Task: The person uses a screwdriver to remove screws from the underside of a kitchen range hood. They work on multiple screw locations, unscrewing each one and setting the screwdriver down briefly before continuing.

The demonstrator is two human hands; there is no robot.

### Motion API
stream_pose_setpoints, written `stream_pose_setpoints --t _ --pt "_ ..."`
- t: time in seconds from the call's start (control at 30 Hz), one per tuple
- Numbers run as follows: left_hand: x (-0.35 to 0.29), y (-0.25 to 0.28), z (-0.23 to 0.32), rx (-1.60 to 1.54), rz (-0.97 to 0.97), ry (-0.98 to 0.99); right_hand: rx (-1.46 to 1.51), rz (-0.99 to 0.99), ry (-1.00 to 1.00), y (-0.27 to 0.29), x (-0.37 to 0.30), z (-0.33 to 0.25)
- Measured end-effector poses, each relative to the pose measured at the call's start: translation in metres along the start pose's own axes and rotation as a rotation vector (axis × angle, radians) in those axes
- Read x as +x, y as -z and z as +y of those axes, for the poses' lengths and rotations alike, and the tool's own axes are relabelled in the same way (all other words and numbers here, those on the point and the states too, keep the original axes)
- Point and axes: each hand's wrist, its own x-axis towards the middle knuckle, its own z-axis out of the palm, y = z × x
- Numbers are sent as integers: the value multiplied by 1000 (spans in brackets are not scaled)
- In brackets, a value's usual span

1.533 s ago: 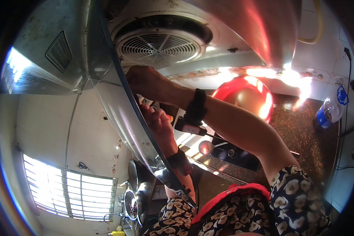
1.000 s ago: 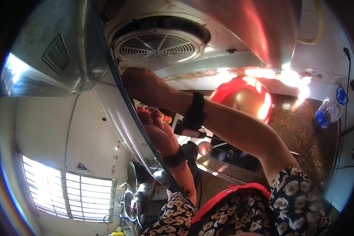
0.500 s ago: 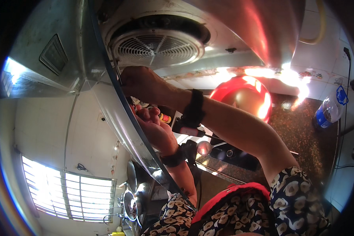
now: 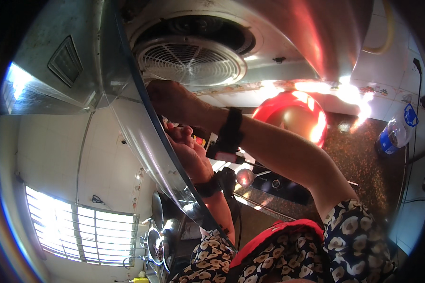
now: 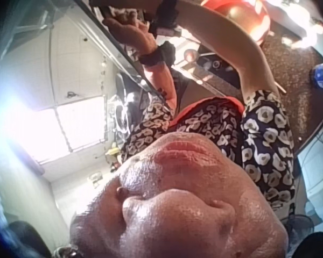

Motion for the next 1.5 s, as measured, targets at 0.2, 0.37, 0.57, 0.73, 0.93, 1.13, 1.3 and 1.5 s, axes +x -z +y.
stream_pose_setpoints --t 0.2,0.37,0.57,0.73,0.93,1.13,1.3,1.5 --pt "-8 2 -2 -25 -15 -19 -38 -55 33 9 0 -2" --pt "-13 -1 -6 179 -16 -281 112 -49 -12 6 -7 -8" --pt "-8 -11 8 32 148 -137 89 -87 19 4 -9 -9" --pt "-16 -9 6 99 10 -301 76 -111 -7 5 -8 -11" --pt "-4 -2 2 389 87 -502 111 -24 -27 4 -15 -10" --pt "-8 -10 14 50 187 -122 -79 200 163 10 -38 -3" --pt "-6 -12 24 -82 35 144 -121 29 -16 2 -35 1" --pt "-10 -4 1 160 109 -148 -14 -157 -180 -4 -30 11"
